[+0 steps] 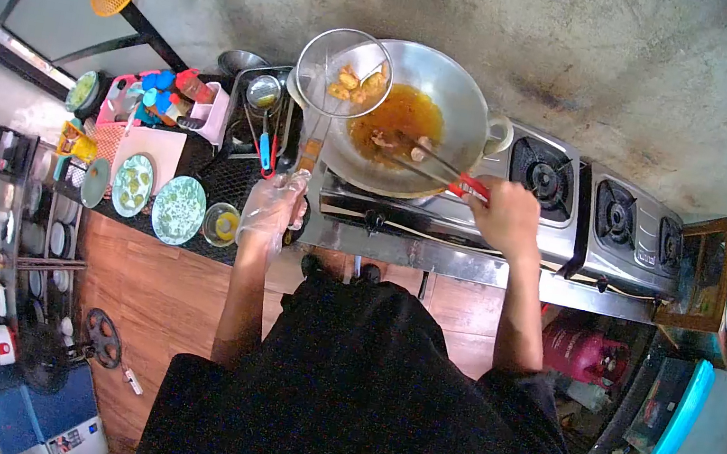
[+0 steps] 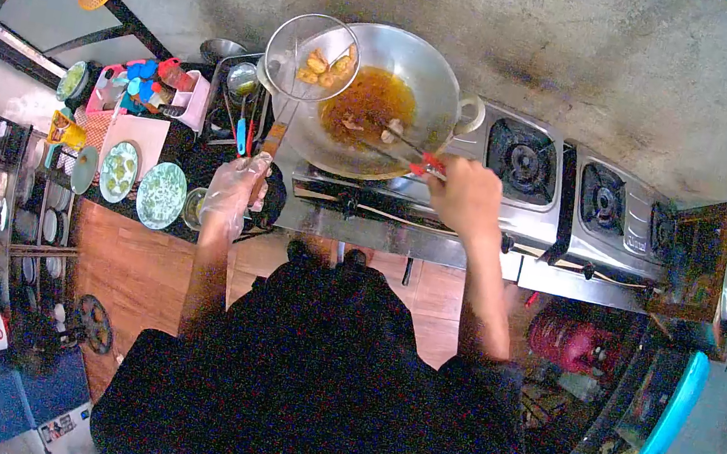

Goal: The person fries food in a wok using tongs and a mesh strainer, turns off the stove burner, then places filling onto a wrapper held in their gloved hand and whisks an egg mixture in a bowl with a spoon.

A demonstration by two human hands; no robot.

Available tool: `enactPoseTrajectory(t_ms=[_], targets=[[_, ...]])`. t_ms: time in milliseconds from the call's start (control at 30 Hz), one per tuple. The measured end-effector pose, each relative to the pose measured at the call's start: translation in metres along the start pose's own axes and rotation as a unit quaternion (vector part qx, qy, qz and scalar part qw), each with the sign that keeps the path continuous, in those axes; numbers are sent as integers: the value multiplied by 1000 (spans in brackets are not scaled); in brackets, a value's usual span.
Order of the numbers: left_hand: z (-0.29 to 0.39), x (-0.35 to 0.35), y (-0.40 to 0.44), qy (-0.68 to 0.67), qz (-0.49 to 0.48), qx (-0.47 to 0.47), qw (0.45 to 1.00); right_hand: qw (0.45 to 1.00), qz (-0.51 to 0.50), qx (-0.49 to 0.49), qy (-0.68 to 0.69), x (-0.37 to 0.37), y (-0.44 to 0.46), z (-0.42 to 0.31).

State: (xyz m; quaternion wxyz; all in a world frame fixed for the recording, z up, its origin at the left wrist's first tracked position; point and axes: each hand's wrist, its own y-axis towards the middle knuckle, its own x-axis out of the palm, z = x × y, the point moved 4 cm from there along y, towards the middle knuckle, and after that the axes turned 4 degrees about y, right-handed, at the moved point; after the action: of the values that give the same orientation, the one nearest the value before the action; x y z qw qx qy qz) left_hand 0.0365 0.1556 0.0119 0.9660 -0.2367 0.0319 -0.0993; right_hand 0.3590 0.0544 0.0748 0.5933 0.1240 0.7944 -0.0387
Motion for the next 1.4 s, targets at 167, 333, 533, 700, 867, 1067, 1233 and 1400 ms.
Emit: enactPoseTrajectory(t_ms=[167, 333, 533, 700, 867, 1067, 1233, 1400], targets=[[-5, -1, 2, -3, -23, -8, 1000, 1000, -18, 14, -15, 35, 15, 6], [-9, 2, 4, 8, -19, -4, 1000, 999, -3, 47, -21, 8, 16, 12], [-10, 3, 4, 33, -13, -5, 999, 995, 55, 77, 28, -73, 7, 17], [-9, 8, 6, 45, -24, -9, 999, 994, 95, 44, 12, -88, 16, 0], [-10, 15, 7, 27, -59, -10, 998, 993, 113, 9, 20, -59, 31, -13], [-10, 11, 4, 18, -63, -15, 998, 986, 156, 50, 38, -86, 11, 2], [-10, 5, 6, 26, -10, 2, 1000, 996, 73, 43, -17, -46, 21, 29], [-2, 3, 5, 20, -16, -12, 1000, 998, 7, 44, -38, 11, 37, 24]])
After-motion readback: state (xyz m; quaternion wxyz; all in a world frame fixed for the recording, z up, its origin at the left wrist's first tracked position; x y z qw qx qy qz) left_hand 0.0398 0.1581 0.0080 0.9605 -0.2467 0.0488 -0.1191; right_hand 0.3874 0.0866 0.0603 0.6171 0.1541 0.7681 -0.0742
